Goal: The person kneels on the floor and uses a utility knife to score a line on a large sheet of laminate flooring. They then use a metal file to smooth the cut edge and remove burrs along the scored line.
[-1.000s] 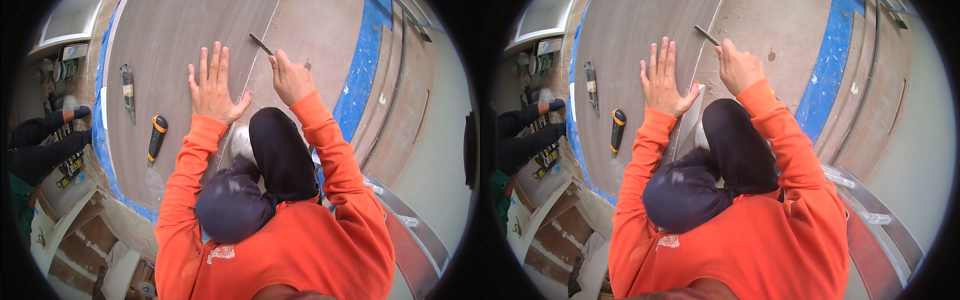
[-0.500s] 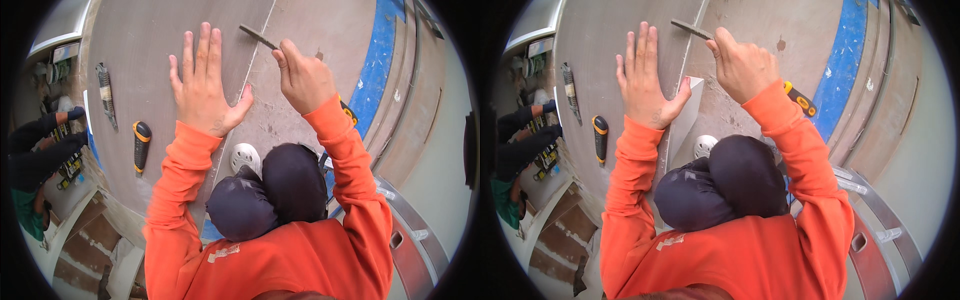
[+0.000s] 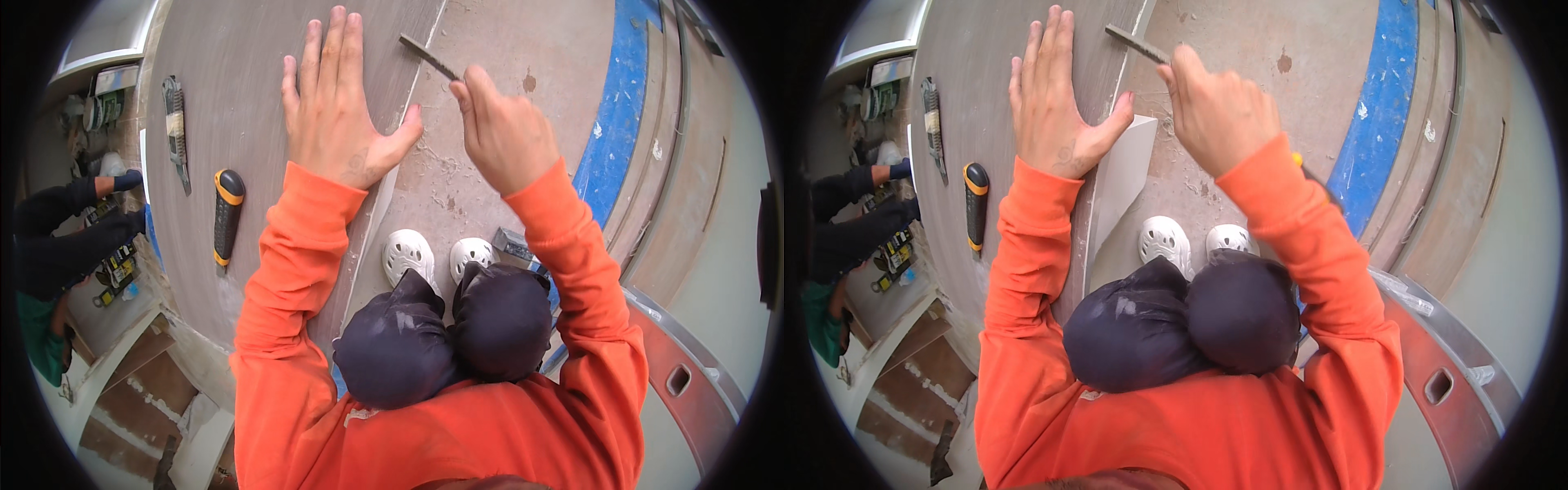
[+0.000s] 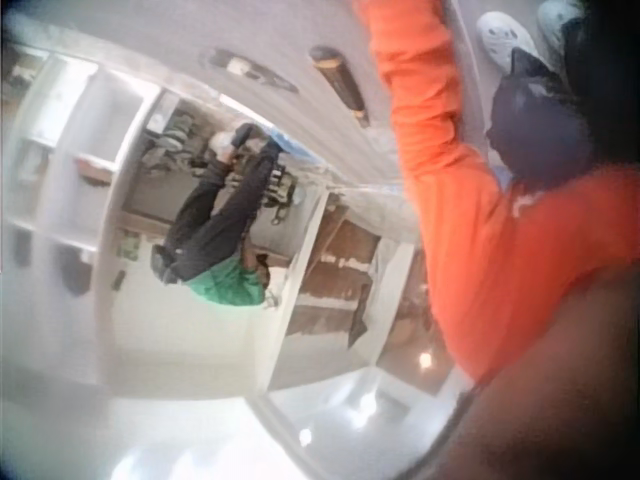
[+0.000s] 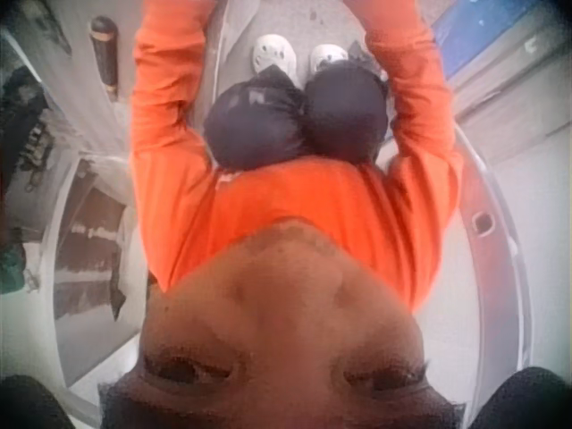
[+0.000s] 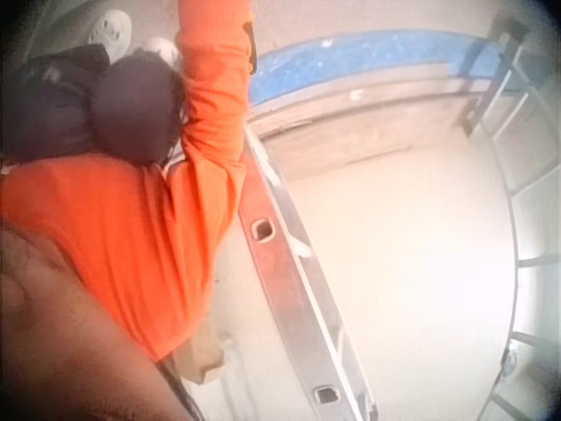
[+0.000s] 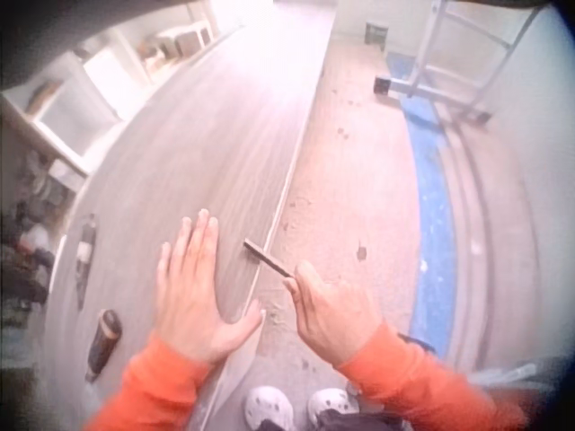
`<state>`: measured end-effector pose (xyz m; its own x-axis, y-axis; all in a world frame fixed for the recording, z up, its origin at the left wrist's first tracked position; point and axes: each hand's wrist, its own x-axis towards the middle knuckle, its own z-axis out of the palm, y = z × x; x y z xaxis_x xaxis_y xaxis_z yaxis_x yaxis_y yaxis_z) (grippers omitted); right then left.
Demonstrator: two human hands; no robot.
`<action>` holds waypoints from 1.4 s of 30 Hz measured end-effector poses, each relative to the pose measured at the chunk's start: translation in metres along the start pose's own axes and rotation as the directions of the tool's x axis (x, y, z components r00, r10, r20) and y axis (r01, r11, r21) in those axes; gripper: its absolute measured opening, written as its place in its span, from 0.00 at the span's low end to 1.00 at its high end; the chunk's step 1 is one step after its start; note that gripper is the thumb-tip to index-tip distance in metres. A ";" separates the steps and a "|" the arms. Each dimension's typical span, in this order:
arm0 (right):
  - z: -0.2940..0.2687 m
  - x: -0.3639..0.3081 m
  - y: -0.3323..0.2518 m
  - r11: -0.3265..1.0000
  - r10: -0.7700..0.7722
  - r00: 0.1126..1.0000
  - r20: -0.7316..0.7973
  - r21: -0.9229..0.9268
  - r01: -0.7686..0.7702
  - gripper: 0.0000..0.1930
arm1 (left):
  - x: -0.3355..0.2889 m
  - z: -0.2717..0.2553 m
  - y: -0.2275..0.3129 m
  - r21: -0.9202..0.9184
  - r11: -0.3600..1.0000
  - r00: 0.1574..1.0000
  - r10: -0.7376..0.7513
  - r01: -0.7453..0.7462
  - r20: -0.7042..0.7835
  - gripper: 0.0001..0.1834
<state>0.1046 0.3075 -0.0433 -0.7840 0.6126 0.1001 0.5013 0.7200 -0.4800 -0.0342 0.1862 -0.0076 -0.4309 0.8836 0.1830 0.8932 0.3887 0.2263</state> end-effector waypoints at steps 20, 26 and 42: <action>-0.003 0.002 -0.010 0.994 -0.028 0.999 -0.047 -0.111 0.023 0.13 | -0.008 0.008 -0.008 -0.007 1.000 0.999 -0.011 0.011 -0.045 0.61; -0.005 -0.017 -0.028 0.987 0.045 0.999 0.002 -0.155 -0.044 0.13 | -0.011 0.014 -0.013 0.028 1.000 0.997 -0.005 0.007 -0.071 0.60; 0.009 0.035 0.013 0.998 -0.030 0.971 -0.237 -0.054 0.018 0.14 | -0.005 0.021 -0.010 -0.028 0.999 0.996 0.033 -0.036 -0.078 0.61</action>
<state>0.0798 0.3355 -0.0541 -0.6899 0.6503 0.3179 0.5061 0.7474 -0.4304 -0.0379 0.1832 -0.0305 -0.4097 0.8730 0.2647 0.9039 0.3494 0.2467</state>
